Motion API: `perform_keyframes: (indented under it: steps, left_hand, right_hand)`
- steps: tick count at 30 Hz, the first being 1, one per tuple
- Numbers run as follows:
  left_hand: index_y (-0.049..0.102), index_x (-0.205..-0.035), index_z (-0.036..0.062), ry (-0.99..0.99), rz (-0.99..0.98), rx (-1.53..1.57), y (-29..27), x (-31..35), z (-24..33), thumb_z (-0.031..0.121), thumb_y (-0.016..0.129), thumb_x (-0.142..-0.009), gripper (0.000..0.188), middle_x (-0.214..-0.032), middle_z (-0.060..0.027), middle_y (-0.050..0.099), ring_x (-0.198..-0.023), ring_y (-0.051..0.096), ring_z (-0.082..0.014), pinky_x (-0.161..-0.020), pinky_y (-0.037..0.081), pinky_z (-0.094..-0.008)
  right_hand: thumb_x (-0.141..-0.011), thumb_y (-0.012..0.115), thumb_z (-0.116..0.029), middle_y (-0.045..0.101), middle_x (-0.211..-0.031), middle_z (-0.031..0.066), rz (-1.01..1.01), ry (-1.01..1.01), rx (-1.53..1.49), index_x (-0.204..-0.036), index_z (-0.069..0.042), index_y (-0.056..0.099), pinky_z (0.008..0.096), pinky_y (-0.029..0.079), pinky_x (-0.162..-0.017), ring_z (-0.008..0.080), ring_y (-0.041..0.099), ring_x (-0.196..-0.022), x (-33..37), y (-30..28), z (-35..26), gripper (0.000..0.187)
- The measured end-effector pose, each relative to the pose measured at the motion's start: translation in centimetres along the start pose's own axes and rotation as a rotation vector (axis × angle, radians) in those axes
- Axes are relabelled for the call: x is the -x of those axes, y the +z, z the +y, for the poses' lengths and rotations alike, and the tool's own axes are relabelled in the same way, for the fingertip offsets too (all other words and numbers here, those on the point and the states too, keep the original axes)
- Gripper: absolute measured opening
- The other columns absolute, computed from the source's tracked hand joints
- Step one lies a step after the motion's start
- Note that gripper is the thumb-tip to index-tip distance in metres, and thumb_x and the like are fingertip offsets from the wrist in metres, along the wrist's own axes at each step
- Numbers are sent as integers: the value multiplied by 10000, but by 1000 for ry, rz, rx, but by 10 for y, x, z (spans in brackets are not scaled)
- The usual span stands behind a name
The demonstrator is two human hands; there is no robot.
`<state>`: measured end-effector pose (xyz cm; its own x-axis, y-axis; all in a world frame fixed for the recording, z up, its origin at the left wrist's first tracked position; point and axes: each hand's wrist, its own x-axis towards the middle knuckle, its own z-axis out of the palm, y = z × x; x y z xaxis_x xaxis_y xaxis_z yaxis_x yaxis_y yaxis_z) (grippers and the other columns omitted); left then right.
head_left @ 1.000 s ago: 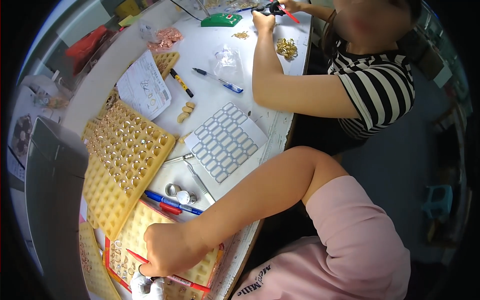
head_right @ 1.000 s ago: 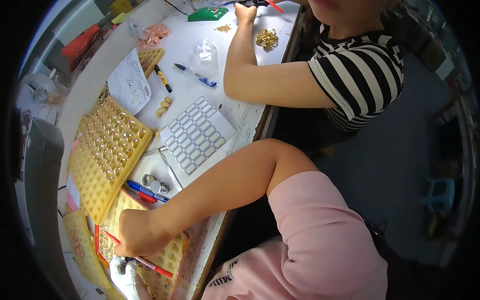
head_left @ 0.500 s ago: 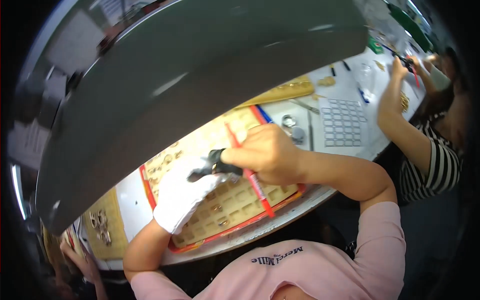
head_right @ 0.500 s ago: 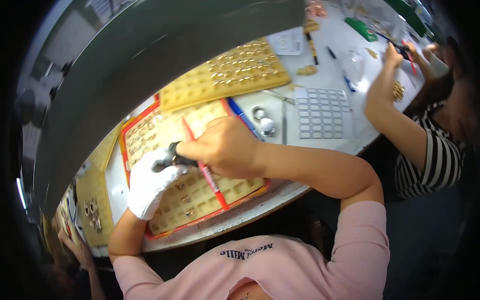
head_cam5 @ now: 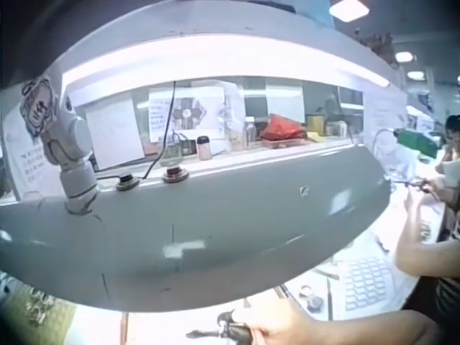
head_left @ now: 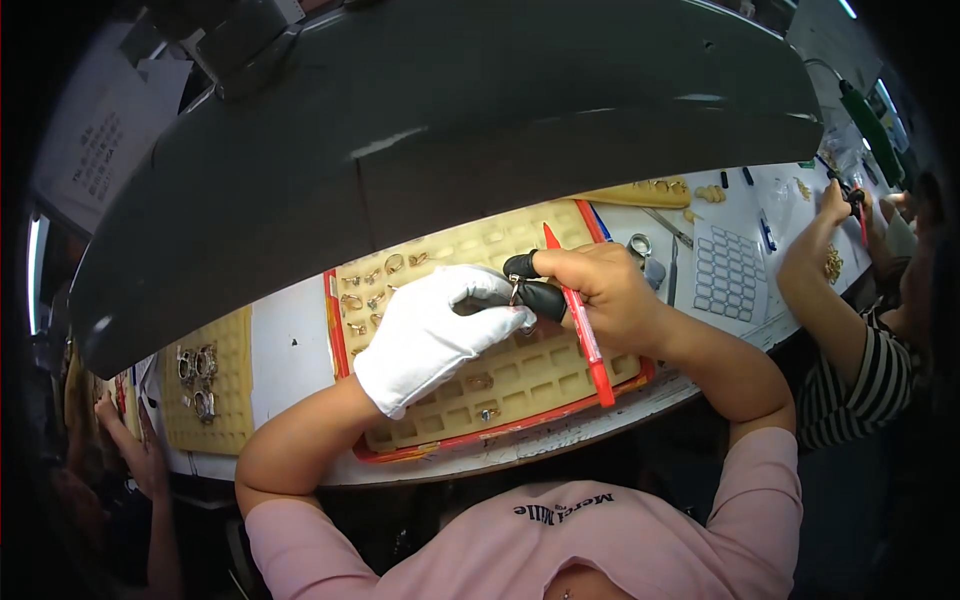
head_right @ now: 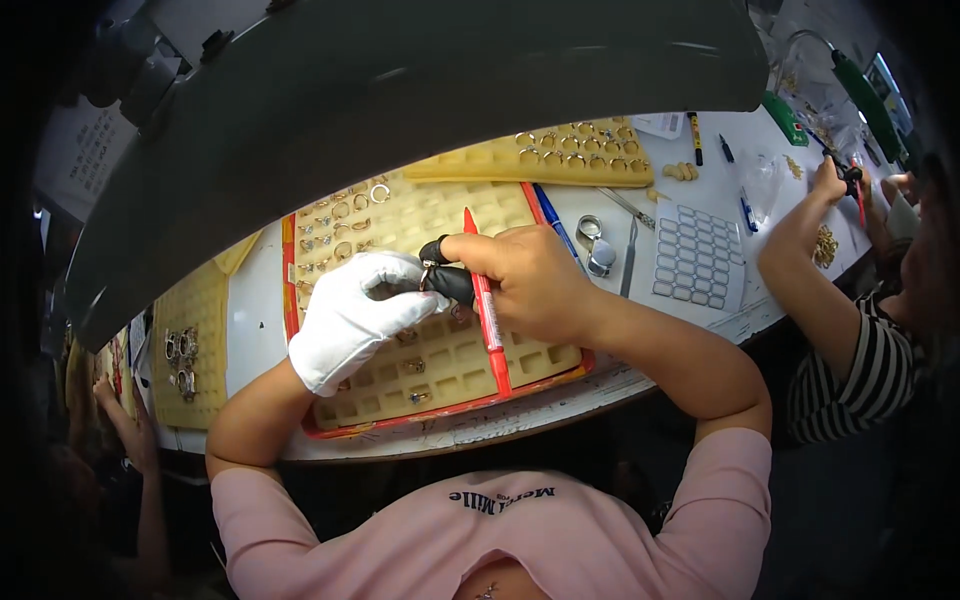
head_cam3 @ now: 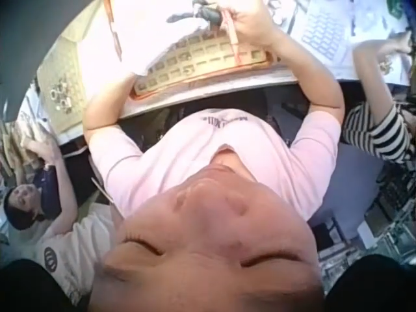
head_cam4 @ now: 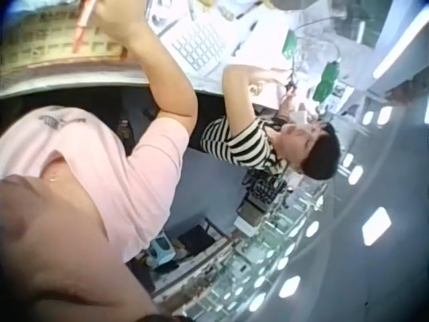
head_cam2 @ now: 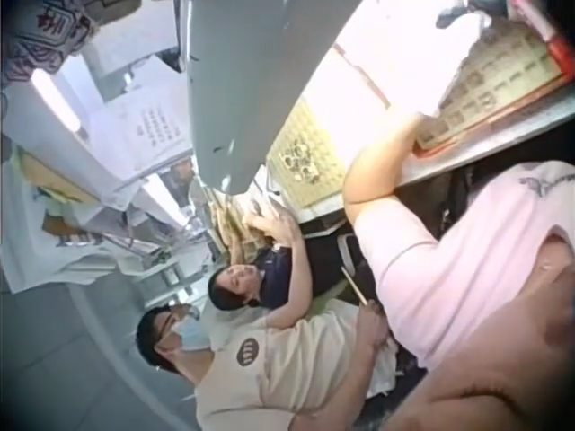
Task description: Inspecting small rings and stones using a magnifying loupe at a jewelry workshop bench.
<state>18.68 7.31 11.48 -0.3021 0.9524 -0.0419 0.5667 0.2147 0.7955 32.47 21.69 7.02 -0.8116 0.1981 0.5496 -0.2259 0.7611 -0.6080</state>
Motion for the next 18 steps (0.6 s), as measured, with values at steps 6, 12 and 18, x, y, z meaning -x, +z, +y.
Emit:
perform_keyframes:
  steps: [6, 12, 18]
  left_hand:
    - [689, -905, 62, -133, -95, 25, -7, -6, 7, 316, 660, -781, 284, -848, -109, 656, -742, 623, -208, -688, 477, -295]
    - [678, -980, 61, -121, -123, 134, -5, -5, -4, 312, 671, -795, 312, -837, -80, 657, -725, 605, -139, -671, 468, -266]
    - [677, -963, 60, -64, -127, 221, 1, -1, -11, 232, 671, -801, 236, -864, -59, 645, -752, 599, -131, -678, 467, -268]
  right_hand:
    - [-643, 631, -94, 461, -504, 8, 51, -435, 417, -883, -46, 597, 309, 362, -426, 193, 461, -428, -1, -7, 7, 248]
    - [-593, 618, -47, 423, -503, 25, 31, -478, 461, -831, -29, 595, 305, 359, -425, 201, 456, -425, -3, -9, 3, 239]
    - [-603, 664, -40, 500, -520, 103, -23, -74, 90, -862, -81, 612, 360, 387, -460, 269, 540, -488, 1, -3, 2, 267]
